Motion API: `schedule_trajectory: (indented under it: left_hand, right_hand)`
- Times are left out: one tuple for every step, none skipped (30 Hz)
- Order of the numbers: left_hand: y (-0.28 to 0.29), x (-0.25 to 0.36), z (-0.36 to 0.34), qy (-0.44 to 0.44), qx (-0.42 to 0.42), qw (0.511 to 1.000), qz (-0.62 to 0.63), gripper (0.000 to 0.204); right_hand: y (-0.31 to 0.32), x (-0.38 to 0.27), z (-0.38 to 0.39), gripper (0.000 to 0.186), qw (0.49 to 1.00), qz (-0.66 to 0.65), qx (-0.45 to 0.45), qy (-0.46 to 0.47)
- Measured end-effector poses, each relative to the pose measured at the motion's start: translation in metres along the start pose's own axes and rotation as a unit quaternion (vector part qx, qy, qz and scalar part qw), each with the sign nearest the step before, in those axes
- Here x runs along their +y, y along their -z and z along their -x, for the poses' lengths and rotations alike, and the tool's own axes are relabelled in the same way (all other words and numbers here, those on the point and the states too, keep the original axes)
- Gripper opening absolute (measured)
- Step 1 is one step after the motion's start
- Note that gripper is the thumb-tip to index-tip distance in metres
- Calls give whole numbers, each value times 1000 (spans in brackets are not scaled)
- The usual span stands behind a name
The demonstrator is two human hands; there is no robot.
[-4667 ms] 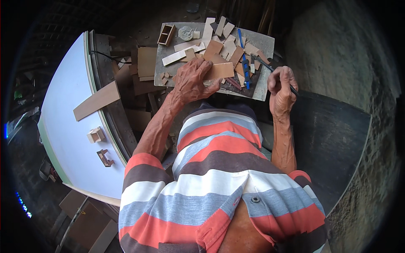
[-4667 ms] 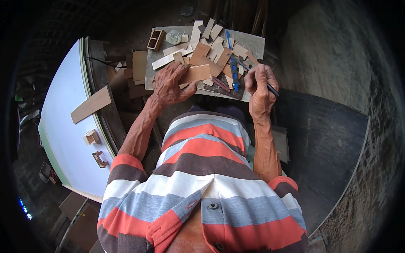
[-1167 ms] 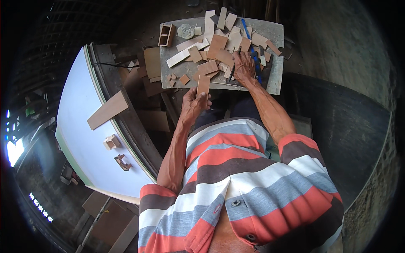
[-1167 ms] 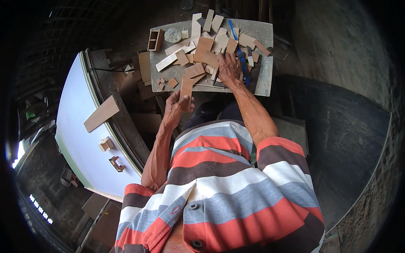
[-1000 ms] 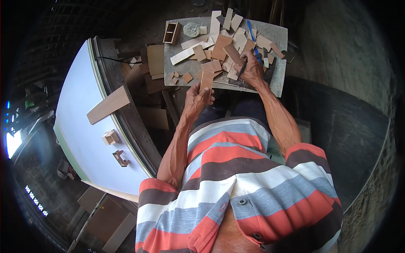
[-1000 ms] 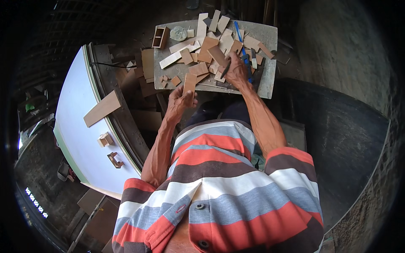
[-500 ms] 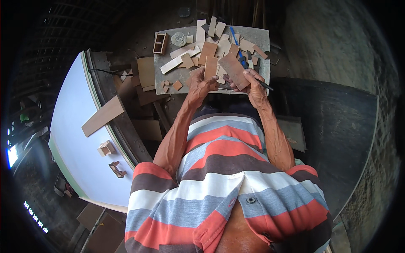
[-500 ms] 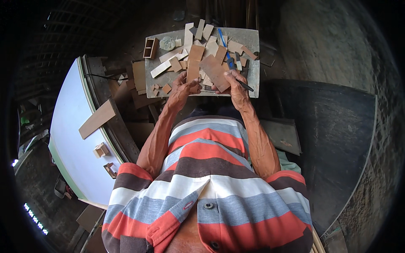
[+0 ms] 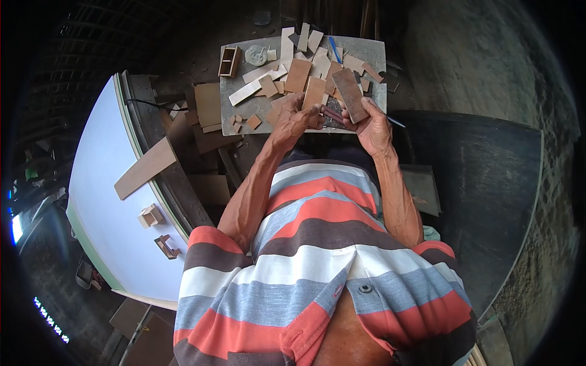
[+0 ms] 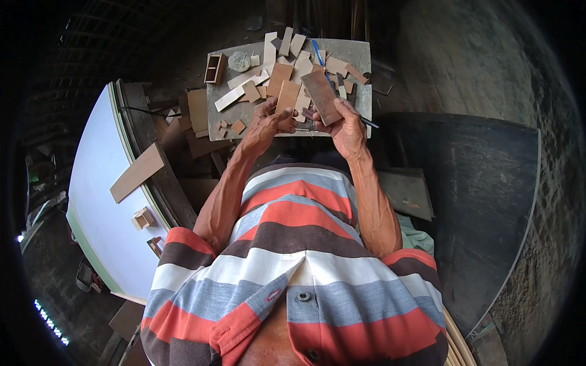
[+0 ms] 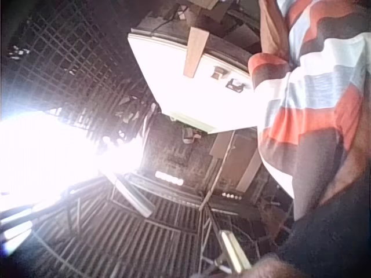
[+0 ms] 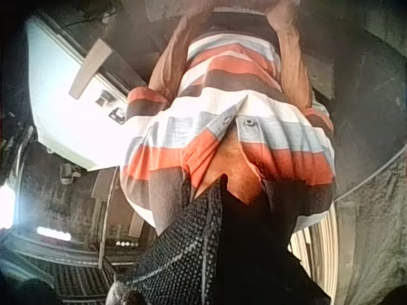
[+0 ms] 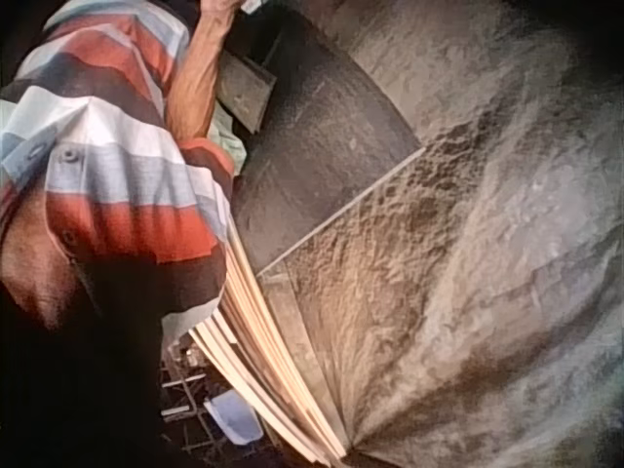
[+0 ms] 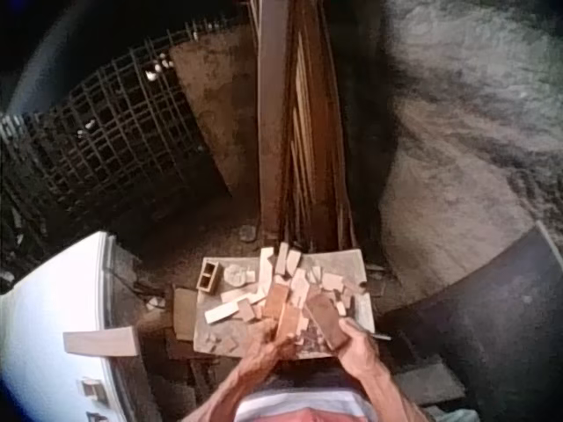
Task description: The person holds small wooden pieces and uses a pen-like tool to mark and carve them. They repeatedly pick up pieces, mark lines, and scrape or carve along edges, then place the pieces back on the table among other wood scraps.
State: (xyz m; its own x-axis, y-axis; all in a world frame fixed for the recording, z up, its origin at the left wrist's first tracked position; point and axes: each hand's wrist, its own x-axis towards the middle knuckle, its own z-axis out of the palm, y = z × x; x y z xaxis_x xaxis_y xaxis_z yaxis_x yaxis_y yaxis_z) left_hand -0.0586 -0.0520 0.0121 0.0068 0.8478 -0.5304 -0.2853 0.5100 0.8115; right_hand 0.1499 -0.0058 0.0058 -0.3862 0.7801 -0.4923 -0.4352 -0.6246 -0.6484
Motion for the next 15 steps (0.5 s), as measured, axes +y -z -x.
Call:
schedule_trajectory:
  left_hand:
    - [0, 4, 0, 2, -6, 1000, -9, 44]
    - [-1, 7, 1, -5, -6, 1000, -11, 43]
    - [-3, 11, 3, -12, -7, 1000, -14, 42]
    - [-4, 13, 5, -19, -8, 1000, -15, 41]
    - [-3, 13, 6, -25, -9, 1000, -10, 44]
    - [-2, 14, 8, -31, -10, 999, -4, 46]
    - [-2, 14, 8, -36, -12, 999, 1, 49]
    - [-2, 16, 9, -33, -13, 999, -1, 51]
    - [-2, 18, 10, -30, -13, 999, -3, 54]
    - [-2, 20, 11, -26, -12, 1000, -5, 57]
    - [1, 19, 10, -18, -21, 1000, 9, 59]
    - [6, 16, 7, -9, -30, 999, 23, 62]
    - [8, 16, 6, 0, -40, 998, 38, 64]
    - [9, 16, 6, 2, -35, 998, 42, 64]
    - [9, 16, 5, 4, -31, 998, 46, 65]
  right_hand:
    - [-5, -1, 2, 33, 1000, 19, 2, 15]
    - [-12, -2, 4, 35, 996, 63, 14, 54]
    - [-20, -3, 7, 37, 990, 106, 27, 92]
    - [-27, -4, 11, 38, 980, 148, 39, 130]
    - [-25, -3, 12, 43, 963, 223, 45, 144]
    - [-29, -2, 14, 42, 947, 263, 47, 180]
    - [-36, -2, 17, 42, 927, 302, 51, 216]
    - [-40, -3, 19, 42, 904, 340, 55, 252]
    - [-40, -5, 21, 36, 887, 375, 65, 262]
    - [-40, -4, 20, 34, 873, 393, 53, 283]
    - [-40, -3, 20, 33, 859, 410, 42, 304]
    - [-40, -3, 20, 31, 843, 427, 32, 324]
    - [-47, -9, 23, 38, 804, 464, 18, 372]
    - [-49, -9, 24, 40, 781, 489, 12, 388]
    - [-50, -9, 25, 41, 758, 513, 6, 403]
